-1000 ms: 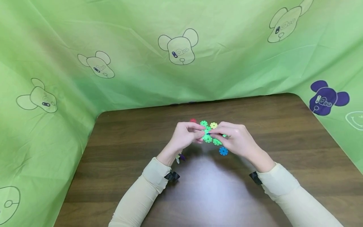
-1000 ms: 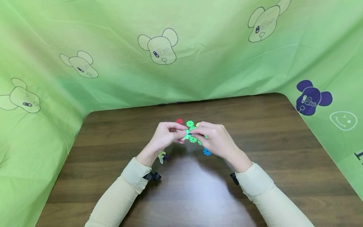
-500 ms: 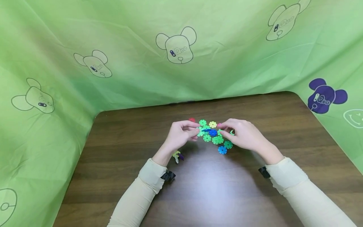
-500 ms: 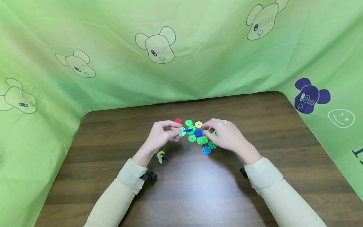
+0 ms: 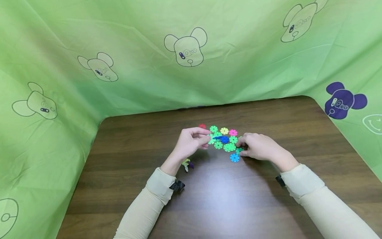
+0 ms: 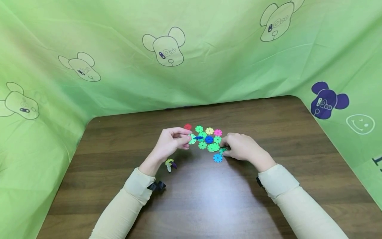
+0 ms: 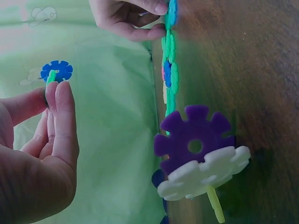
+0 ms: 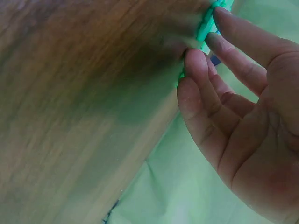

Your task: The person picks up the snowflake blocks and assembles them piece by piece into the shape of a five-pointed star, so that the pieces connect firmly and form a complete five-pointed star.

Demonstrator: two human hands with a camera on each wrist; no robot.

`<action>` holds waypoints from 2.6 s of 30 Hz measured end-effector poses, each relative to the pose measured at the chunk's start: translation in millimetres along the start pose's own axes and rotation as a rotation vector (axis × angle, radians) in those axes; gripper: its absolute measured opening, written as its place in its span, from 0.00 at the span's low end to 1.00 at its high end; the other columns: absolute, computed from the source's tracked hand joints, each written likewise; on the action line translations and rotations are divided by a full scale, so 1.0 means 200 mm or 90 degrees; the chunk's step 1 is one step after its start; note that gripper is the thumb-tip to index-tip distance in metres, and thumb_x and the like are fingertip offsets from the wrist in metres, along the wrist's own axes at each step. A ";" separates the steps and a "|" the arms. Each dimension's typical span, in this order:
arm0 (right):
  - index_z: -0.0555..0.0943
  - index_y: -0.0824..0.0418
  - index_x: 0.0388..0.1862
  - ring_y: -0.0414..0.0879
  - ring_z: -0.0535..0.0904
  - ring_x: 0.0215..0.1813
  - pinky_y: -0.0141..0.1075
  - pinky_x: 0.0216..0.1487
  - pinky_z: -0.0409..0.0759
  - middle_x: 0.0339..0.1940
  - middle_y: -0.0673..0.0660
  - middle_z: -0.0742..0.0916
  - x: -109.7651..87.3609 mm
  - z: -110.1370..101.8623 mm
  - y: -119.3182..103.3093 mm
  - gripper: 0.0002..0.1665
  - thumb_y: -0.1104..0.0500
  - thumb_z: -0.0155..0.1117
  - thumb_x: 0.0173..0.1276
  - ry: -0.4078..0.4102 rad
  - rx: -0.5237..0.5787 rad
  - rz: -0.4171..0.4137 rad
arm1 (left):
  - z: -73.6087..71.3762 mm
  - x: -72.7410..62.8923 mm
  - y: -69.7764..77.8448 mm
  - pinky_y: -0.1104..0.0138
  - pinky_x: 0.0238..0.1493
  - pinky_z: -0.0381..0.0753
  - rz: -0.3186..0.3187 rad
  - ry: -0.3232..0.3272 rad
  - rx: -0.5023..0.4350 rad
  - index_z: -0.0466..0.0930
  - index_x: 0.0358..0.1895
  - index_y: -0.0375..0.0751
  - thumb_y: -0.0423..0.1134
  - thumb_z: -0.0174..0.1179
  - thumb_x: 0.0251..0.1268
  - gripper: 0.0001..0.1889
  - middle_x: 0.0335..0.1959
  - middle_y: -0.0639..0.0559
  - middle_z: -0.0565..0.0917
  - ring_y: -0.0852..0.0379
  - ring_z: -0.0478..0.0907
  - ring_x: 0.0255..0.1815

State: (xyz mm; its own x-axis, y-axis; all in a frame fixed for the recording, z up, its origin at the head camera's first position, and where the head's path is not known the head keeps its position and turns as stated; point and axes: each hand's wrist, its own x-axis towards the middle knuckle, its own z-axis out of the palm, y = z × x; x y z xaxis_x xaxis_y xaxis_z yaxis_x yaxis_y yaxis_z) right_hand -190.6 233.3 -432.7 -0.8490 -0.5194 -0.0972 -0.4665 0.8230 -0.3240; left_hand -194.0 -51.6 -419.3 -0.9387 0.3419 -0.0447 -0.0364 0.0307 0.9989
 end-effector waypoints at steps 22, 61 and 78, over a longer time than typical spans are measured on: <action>0.82 0.58 0.44 0.42 0.85 0.38 0.40 0.42 0.87 0.35 0.47 0.88 -0.04 0.00 -0.05 0.11 0.62 0.76 0.67 0.150 0.221 -0.007 | 0.02 0.00 0.02 0.57 0.43 0.90 -0.004 0.009 -0.031 0.85 0.53 0.25 0.26 0.65 0.69 0.12 0.38 0.40 0.87 0.40 0.88 0.36; 0.87 0.62 0.34 0.41 0.83 0.27 0.37 0.25 0.83 0.31 0.51 0.89 0.01 0.11 -0.33 0.17 0.75 0.82 0.48 0.568 0.134 -0.239 | 0.14 -0.01 -0.01 0.58 0.35 0.91 0.026 0.080 -0.110 0.86 0.48 0.21 0.20 0.66 0.64 0.10 0.31 0.35 0.88 0.56 0.86 0.23; 0.87 0.64 0.34 0.43 0.82 0.25 0.39 0.25 0.83 0.29 0.53 0.89 0.04 0.13 -0.35 0.16 0.74 0.82 0.47 0.589 0.088 -0.268 | 0.13 0.00 -0.01 0.58 0.34 0.91 -0.006 0.069 -0.081 0.87 0.47 0.23 0.20 0.64 0.65 0.09 0.32 0.36 0.88 0.55 0.86 0.22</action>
State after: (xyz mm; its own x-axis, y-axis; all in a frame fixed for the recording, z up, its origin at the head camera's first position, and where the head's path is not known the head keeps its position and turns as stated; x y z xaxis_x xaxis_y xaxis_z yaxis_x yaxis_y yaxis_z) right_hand -159.1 165.5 -436.2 -0.5100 -0.3312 0.7939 -0.7876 0.5508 -0.2762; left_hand -184.7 -27.0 -422.7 -0.9692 0.2393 -0.0584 -0.0815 -0.0880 0.9928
